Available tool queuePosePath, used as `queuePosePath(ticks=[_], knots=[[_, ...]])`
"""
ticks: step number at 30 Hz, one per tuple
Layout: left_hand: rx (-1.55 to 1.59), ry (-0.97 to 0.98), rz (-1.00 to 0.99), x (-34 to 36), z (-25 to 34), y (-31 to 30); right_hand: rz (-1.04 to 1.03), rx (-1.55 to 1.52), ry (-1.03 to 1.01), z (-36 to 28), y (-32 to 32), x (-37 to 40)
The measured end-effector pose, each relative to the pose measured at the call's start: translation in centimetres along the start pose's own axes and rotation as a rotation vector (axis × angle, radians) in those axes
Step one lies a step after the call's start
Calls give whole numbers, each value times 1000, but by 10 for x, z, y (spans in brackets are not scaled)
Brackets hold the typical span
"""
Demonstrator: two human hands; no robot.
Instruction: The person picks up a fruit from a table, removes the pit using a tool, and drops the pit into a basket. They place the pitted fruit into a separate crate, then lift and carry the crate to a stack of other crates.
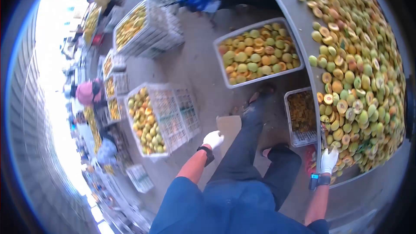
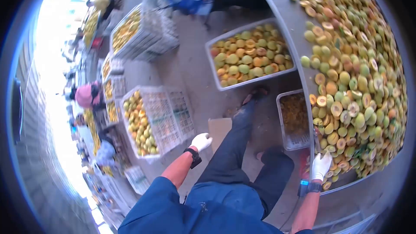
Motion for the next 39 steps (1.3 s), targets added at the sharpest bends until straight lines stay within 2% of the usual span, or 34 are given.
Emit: queuePosePath(ticks=[1,2,4,5,7,8,9,11,13,14,15,16,18,19,20,22,23,24,25,26,28,32,34,36,39], knots=[[133,-122,-10,34,-23,11,-120,-161,53,-4,-17,0],[271,-239,-20,65,-45,25,-120,-155,-6,-12,-36,2],[412,-391,53,117,-84,71,-378,-532,-12,-29,-66,9],[631,-524,-4,151,-81,77,-467,-499,-35,-36,-80,12],[765,-644,-60,186,-86,116,-573,-423,-93,-35,-85,18],[749,-621,-85,194,-87,138,-584,-371,-124,-18,-69,16],[810,-637,-125,205,-72,137,-591,-283,-205,-14,-67,15],[904,-659,-181,219,-49,142,-670,-130,-289,-47,-98,20],[784,-467,-168,207,-34,146,-722,31,-350,-68,-111,17],[801,-456,-177,194,-30,143,-734,128,-379,-77,-110,14],[793,-408,-116,178,-26,136,-779,32,-268,-89,-114,12],[789,-368,-63,167,-19,135,-872,15,-261,-102,-114,6],[780,-210,197,137,-17,118,-864,-15,-331,-130,-109,-6],[993,-313,110,128,-16,106,-946,-94,-170,-142,-106,-11],[1202,-416,23,126,-7,65,-1015,-178,-9,-157,-101,-17],[1288,-350,71,116,-7,31,-1017,-182,-81,-187,-99,-26],[1280,-340,122,113,-11,20,-954,-109,-268,-200,-99,-30],[1270,-325,177,108,-20,16,-936,-104,-263,-212,-98,-36],[1162,-262,281,94,-40,32,-956,1,-388,-225,-94,-40],[950,-302,362,99,-50,17,-976,108,-510,-238,-90,-42],[761,-329,469,108,-66,-3,-889,162,-689,-271,-101,-39],[850,-446,517,111,-90,42,-1042,-32,-389,-264,-94,-36],[1034,-413,515,112,-83,90,-1072,68,-413,-258,-86,-30],[1238,-464,281,120,-62,115,-1092,163,-427,-246,-72,-25],[1201,-443,141,112,-52,151,-1060,288,-679,-235,-44,-19]])
Point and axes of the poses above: each hand's wrist, its own x-axis away from the middle knuckle, its own y-axis out of the palm, z = x × y, the point moved 2 cm from there along -x, towards the middle knuckle, and after that the axes turned 4 degrees about y, right-handed, at the moved point
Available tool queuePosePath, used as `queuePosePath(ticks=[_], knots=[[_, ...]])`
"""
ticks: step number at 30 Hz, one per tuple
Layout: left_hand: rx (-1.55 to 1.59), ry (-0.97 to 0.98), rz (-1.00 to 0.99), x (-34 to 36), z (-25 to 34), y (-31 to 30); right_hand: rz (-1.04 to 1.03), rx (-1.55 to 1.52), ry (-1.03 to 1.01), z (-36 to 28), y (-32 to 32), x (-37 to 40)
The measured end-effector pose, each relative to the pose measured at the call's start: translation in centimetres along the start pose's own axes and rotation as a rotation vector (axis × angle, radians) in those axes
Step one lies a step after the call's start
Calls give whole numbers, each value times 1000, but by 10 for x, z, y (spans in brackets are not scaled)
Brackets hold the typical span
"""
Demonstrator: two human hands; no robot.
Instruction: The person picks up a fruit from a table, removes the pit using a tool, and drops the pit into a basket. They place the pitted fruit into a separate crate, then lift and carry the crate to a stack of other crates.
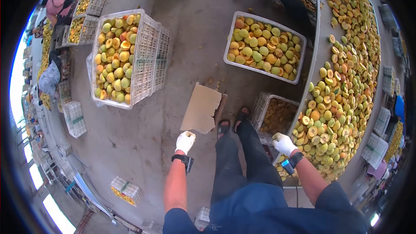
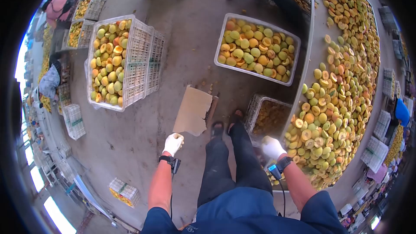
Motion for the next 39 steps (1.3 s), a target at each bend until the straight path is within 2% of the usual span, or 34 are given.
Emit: queuePosePath(ticks=[3,4,5,6,7,8,9,10,13,14,15,17,18,19,20,21,23,24,26,28,30,35,37,38,39], knots=[[-85,-11,-15,-26,7,-3,77,-89,-54,1,22,-21],[-60,25,43,-40,10,-6,-14,-282,18,3,28,-32],[-30,64,100,-59,6,-9,7,-295,24,-11,22,-41],[-92,204,182,-83,-3,-12,-18,-419,41,-33,10,-43],[-156,216,224,-82,22,-17,-46,-540,62,-42,7,-45],[-209,220,259,-93,25,-19,36,-342,8,-15,28,-77],[-257,222,299,-106,26,-23,48,-336,17,-31,15,-80],[-302,129,236,-121,23,-27,60,-292,-14,-49,0,-84],[-470,235,256,-162,7,-28,91,-189,-49,-74,-27,-133],[-497,339,230,-188,-15,-24,122,-234,-60,-82,-32,-152],[-524,331,115,-210,-26,-19,168,-278,-72,-91,-43,-172],[-163,252,-140,-250,-64,2,317,-223,-142,-120,-58,-214],[-71,198,-183,-255,-77,13,290,-282,-87,-134,-61,-239],[17,155,-224,-259,-81,21,273,-344,-36,-151,-63,-266],[-72,160,-145,-261,-86,28,290,-343,-41,-172,-63,-289],[76,198,-199,-264,-90,34,307,-346,-47,-191,-62,-312],[287,171,-277,-268,-97,40,502,-98,-114,-220,-56,-364],[303,173,-279,-268,-98,43,572,-78,-137,-224,-48,-395],[458,278,-293,-269,-96,44,625,1,34,-257,-34,-425],[447,256,-307,-269,-92,41,658,64,111,-276,-22,-436],[426,182,-350,-270,-97,46,805,228,249,-276,-18,-447],[385,156,-345,-253,-110,62,852,218,278,-273,-22,-463],[245,131,-418,-245,-120,73,846,230,327,-269,-18,-463],[242,131,-423,-242,-120,77,860,235,285,-265,-15,-463],[-1,189,-509,-238,-116,81,863,233,292,-262,-11,-464]])
Point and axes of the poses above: each hand's wrist, its own x-axis away from the middle knuckle, its own y-axis out of the palm, z = x × y, the point moved 2 cm from there along -x, towards the middle knuckle, and after that the axes turned 4 degrees about y, right-handed, at the moved point
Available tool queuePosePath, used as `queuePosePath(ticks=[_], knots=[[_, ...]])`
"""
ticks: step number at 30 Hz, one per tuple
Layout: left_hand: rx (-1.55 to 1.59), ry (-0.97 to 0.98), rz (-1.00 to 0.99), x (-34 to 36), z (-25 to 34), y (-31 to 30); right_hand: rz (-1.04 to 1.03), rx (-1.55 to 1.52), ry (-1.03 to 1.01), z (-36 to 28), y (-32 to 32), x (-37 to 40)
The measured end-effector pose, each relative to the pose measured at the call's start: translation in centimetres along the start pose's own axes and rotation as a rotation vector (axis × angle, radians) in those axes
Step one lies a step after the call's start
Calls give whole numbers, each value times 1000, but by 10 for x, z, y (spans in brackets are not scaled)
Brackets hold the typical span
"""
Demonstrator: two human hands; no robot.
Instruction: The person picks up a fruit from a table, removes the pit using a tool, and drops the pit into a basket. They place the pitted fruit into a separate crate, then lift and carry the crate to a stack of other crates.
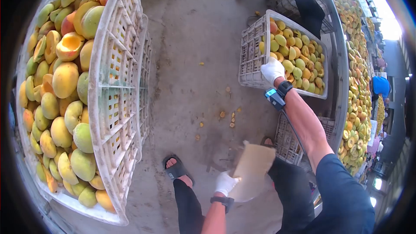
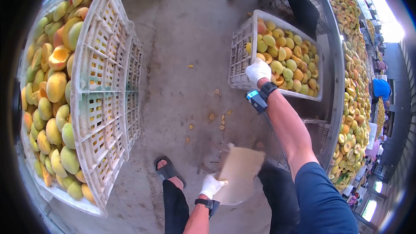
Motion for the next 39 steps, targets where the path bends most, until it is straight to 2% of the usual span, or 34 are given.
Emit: queuePosePath(ticks=[1,2,5,7,9,10,11,13,16,18,20,22,24,29,33,34,35,36,38,39], knots=[[-244,-4,-109,1,4,6,31,-11,-21,4,4,3],[-376,-40,-137,5,9,12,61,-20,-41,5,4,9],[-298,-104,-208,16,-4,15,96,-16,-80,15,11,52],[-282,195,-93,22,-11,7,77,-48,-140,34,24,88],[-67,192,-97,13,-7,-12,51,-35,-180,54,34,131],[155,177,-27,3,0,-21,28,-40,-204,62,35,155],[359,263,91,-10,16,-31,3,-12,-205,71,36,176],[697,124,240,-33,81,-52,-33,16,-198,83,37,209],[750,97,210,-80,143,-42,-92,24,-207,97,40,239],[752,82,170,-101,152,-26,-131,-19,-216,103,32,245],[884,98,-1,-114,159,-11,-160,-138,-225,110,23,250],[906,105,57,-120,163,-2,-193,-245,-202,123,14,256],[1197,64,56,-127,162,-3,-128,-498,-101,135,6,267],[757,77,140,-130,167,-11,-216,-598,31,160,-8,284],[787,61,104,-123,174,-14,-224,-572,9,180,3,281],[699,130,6,-119,181,-18,-226,-566,17,185,4,281],[611,202,-97,-116,191,-16,-223,-560,89,193,6,279],[684,176,-63,-111,201,-12,-220,-556,159,201,10,275],[608,146,234,-104,218,0,-262,-783,563,219,23,267],[603,144,233,-106,219,5,-354,-909,699,222,32,256]])
Point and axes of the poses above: each hand's wrist, its own x-axis away from the middle knuckle, its own y-axis out of the palm, z = x × y, the point moved 2 cm from there along -x, towards the middle knuckle, and after that the axes turned 4 degrees about y, right-handed, at the moved point
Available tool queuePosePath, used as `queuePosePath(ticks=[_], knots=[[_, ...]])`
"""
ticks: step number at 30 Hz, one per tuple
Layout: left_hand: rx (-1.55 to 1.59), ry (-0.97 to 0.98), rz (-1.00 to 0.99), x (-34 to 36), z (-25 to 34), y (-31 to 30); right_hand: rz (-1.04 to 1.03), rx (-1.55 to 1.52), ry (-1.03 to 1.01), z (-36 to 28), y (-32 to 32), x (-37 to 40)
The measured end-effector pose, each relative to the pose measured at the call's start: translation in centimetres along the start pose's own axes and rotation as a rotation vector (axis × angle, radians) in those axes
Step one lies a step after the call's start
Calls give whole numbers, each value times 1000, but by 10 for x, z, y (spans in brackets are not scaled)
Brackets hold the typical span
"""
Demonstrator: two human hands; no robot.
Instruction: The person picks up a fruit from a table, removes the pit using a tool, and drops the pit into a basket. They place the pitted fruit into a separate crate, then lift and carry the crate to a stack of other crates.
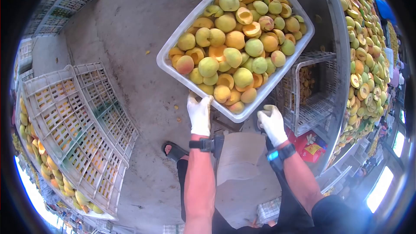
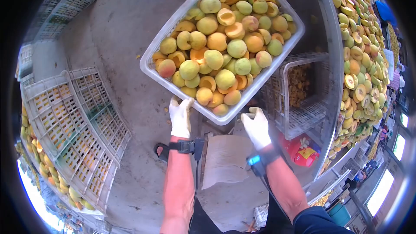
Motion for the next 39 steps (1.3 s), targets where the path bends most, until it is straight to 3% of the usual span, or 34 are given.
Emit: queuePosePath(ticks=[1,2,3,5,7,11,13,15,16,19,21,23,25,26,27,28,29,30,32,34,37,38,39], knots=[[-150,106,76,-6,1,5,-139,-214,223,2,-2,-6],[-295,220,149,-15,3,11,-243,-323,219,-6,-1,-14],[-220,158,239,-25,-2,14,-349,-430,215,-11,2,-21],[-150,70,236,-40,-8,12,-343,-420,145,-12,12,-34],[-270,213,173,-46,-14,3,-312,-514,78,-6,27,-41],[-796,54,81,-49,4,-7,-276,-247,-53,-24,32,-30],[-801,9,144,-49,13,-9,-158,-287,178,-37,38,-12],[-754,80,179,-47,27,-20,-239,-314,242,-36,53,-5],[-762,82,162,-46,34,-28,-175,-306,295,-32,65,-1],[-919,155,185,-49,53,-61,-212,-361,325,-25,100,24],[-926,171,164,-40,61,-87,-320,-194,333,-31,111,49],[-937,169,204,-40,52,-115,-479,-66,224,-20,103,59],[-887,199,294,-24,42,-139,-466,411,-94,-35,68,62],[-895,166,282,-18,35,-153,-376,337,-175,-20,52,45],[-905,130,278,-9,27,-165,-235,301,-68,-46,32,55],[-873,109,315,3,17,-177,-6,403,-319,-51,14,41],[-838,89,362,15,8,-190,119,309,-364,-78,-1,46],[-812,88,407,23,-8,-204,307,531,-551,-79,-19,13],[-649,68,480,57,-23,-216,426,656,-669,-105,-40,-37],[-531,27,534,76,-56,-242,411,644,-824,-132,-34,-81],[-339,8,710,94,-97,-258,-127,545,-667,-162,-3,-129],[-334,-21,729,99,-100,-258,-422,434,-616,-166,12,-130],[-328,-31,702,101,-99,-256,-450,437,-623,-171,19,-126]])
Point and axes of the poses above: each hand's wrist, its own x-axis away from the middle knuckle, its own y-axis out of the palm, z = x × y, the point moved 2 cm from there along -x, towards the middle knuckle, and after that the axes turned 4 degrees about y, right-handed, at the moved point
